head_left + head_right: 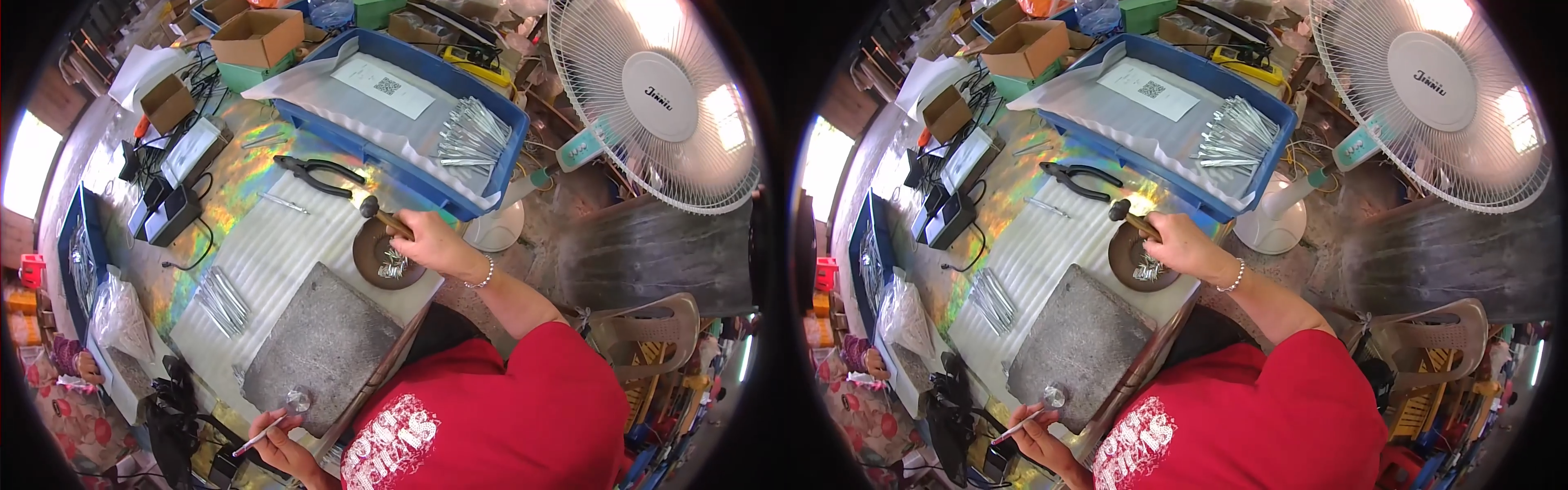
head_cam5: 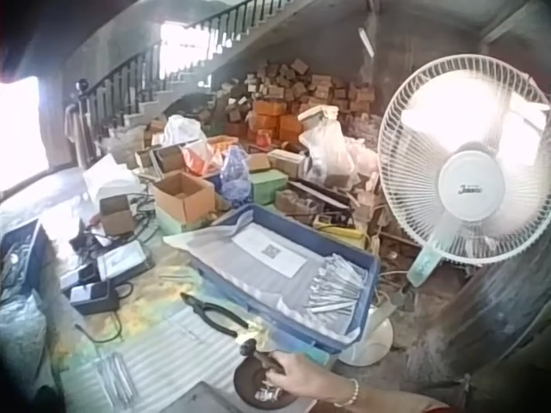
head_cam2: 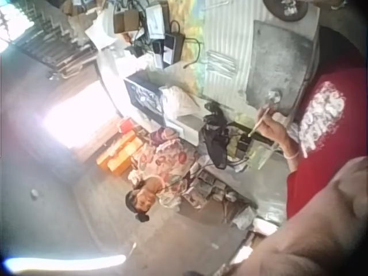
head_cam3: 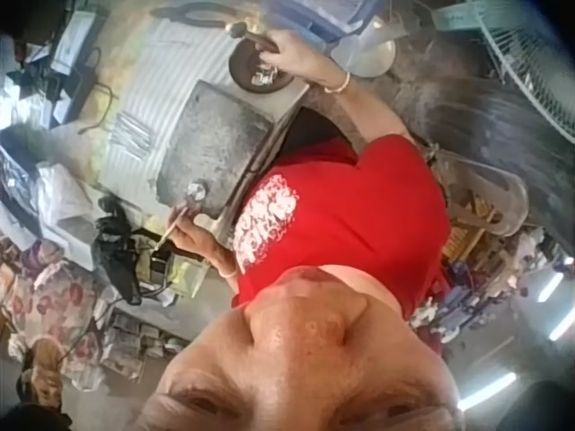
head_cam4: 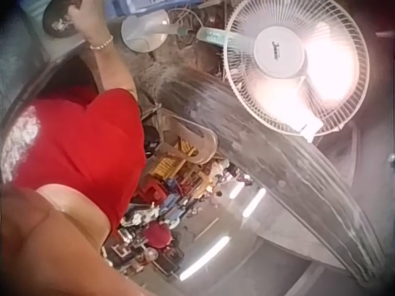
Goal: Hammering and shaping small metal rods into specific components on a stone block using a hand hammer and punch.
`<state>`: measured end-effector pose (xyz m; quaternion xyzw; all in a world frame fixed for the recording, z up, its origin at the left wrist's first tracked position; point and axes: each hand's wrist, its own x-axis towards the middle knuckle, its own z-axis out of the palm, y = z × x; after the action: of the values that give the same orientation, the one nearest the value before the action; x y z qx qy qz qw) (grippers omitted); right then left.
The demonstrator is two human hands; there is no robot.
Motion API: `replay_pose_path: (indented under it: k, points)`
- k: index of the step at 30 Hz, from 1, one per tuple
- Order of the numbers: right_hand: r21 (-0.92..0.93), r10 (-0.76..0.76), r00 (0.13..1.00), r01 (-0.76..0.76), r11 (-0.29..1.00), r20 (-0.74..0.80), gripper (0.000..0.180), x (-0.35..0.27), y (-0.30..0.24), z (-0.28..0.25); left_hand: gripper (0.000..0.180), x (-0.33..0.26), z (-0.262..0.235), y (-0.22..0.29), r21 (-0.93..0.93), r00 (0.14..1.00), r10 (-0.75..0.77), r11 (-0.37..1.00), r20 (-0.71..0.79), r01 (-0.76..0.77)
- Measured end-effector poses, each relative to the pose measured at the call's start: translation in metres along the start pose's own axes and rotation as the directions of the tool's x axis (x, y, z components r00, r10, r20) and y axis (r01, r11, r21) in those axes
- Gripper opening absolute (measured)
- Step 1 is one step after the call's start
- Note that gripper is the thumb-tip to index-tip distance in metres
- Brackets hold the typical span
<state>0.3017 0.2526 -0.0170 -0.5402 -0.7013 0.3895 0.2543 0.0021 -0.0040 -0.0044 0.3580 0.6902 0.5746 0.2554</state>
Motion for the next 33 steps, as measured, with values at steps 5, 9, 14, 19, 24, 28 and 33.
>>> replay_pose_path:
  k: [5,9,14,19,24,28,33]
  points:
    - [0.173,0.066,0.998,-0.063,0.983,-0.010,0.018,-0.007,-0.016,0.004,0.029,-0.004,-0.004,0.011,-0.125,0.994,-0.094,0.988,-0.063,0.086]
    - [0.501,0.109,0.982,-0.174,0.848,0.156,0.006,-0.011,-0.045,0.016,0.031,-0.006,-0.005,0.028,-0.292,0.967,-0.234,0.936,-0.096,0.198]
    - [0.482,0.129,0.821,-0.446,0.754,0.557,0.008,-0.048,-0.117,0.034,0.007,0.003,-0.004,0.026,-0.569,0.888,-0.412,0.688,0.204,0.450]
    - [0.588,-0.242,0.660,-0.371,0.719,0.711,0.015,-0.068,-0.132,0.087,0.013,0.003,0.006,0.017,-0.787,0.830,-0.310,0.285,0.464,0.547]
    - [0.599,-0.353,0.570,-0.327,0.730,0.742,0.012,-0.069,-0.165,0.110,0.017,-0.004,0.003,0.019,-0.816,0.821,-0.305,0.184,0.482,0.548]
    - [0.593,-0.331,0.585,-0.336,0.732,0.740,0.014,-0.075,-0.169,0.116,0.018,-0.004,-0.002,0.018,-0.824,0.826,-0.257,0.148,0.502,0.546]
    - [0.570,-0.326,0.603,-0.266,0.778,0.728,0.015,-0.076,-0.172,0.117,0.018,-0.002,-0.003,0.019,-0.824,0.831,-0.254,0.169,0.494,0.541]
